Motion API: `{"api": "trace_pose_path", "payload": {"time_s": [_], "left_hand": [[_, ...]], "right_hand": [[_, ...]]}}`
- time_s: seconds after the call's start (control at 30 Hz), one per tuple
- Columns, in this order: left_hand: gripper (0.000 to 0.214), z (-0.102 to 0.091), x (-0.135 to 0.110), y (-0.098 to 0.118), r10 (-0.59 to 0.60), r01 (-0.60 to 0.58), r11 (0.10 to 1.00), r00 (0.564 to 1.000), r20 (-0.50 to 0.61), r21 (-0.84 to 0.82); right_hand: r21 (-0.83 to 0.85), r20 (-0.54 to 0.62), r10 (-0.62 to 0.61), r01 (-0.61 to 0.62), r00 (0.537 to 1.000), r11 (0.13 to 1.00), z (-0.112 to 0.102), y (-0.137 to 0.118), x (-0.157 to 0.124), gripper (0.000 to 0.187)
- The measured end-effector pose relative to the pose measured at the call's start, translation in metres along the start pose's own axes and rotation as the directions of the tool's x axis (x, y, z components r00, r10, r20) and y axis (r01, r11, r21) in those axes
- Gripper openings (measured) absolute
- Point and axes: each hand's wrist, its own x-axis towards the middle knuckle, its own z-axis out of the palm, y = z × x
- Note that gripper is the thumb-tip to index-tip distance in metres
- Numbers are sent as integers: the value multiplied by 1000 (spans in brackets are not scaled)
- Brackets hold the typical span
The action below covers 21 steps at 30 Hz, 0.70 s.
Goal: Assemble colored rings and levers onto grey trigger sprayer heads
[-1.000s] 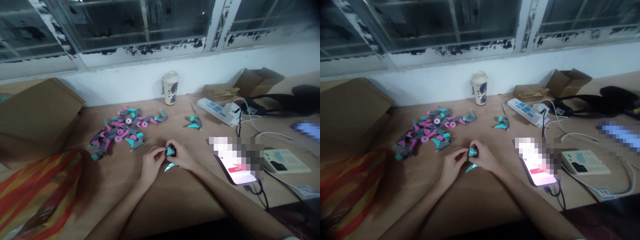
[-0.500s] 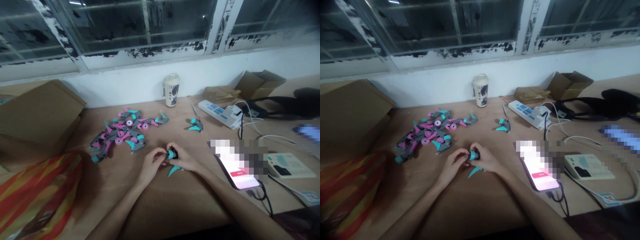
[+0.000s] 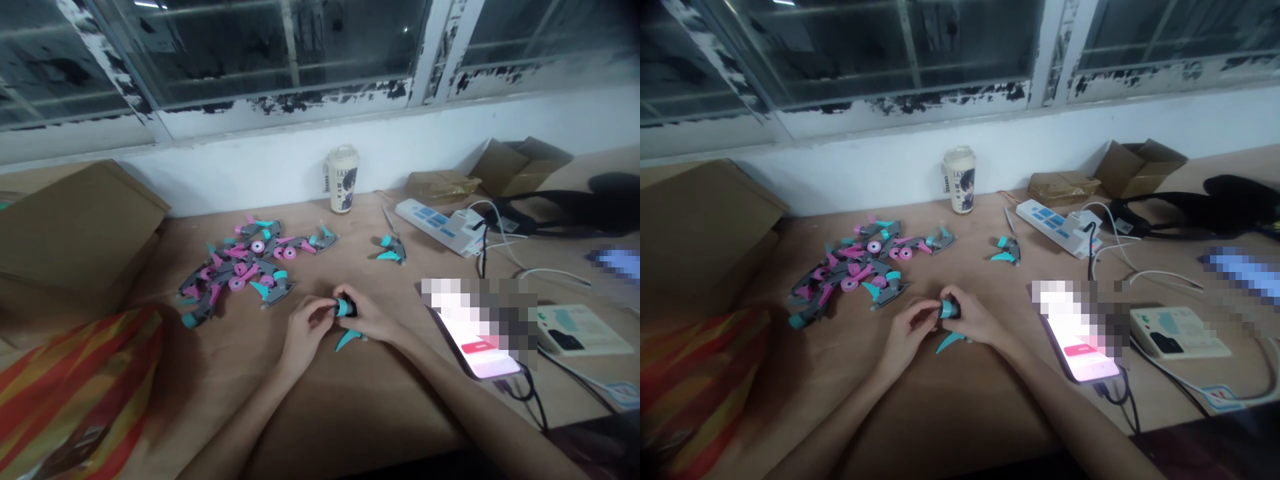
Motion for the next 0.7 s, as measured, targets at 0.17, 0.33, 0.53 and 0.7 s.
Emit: {"api": "trace_pose_path", "payload": {"time_s": [0.17,0.33,0.53,0.7], "left_hand": [[18,-2,2,-3,-28,30,999,999,45,-33],[19,-3,3,-1,-16,18,999,998,59,-35],[18,1,-1,0,46,-45,998,998,-30,46],[18,4,-7,2,98,-87,988,992,-77,129]], "right_hand": [[-15,7,-10,10,1000,1000,0,-4,-1,29],[-17,11,-25,25,1000,1000,0,-1,0,29],[-20,-21,-30,29,999,999,2,4,0,28],[-42,-34,-39,37,999,998,2,-1,0,24]]}}
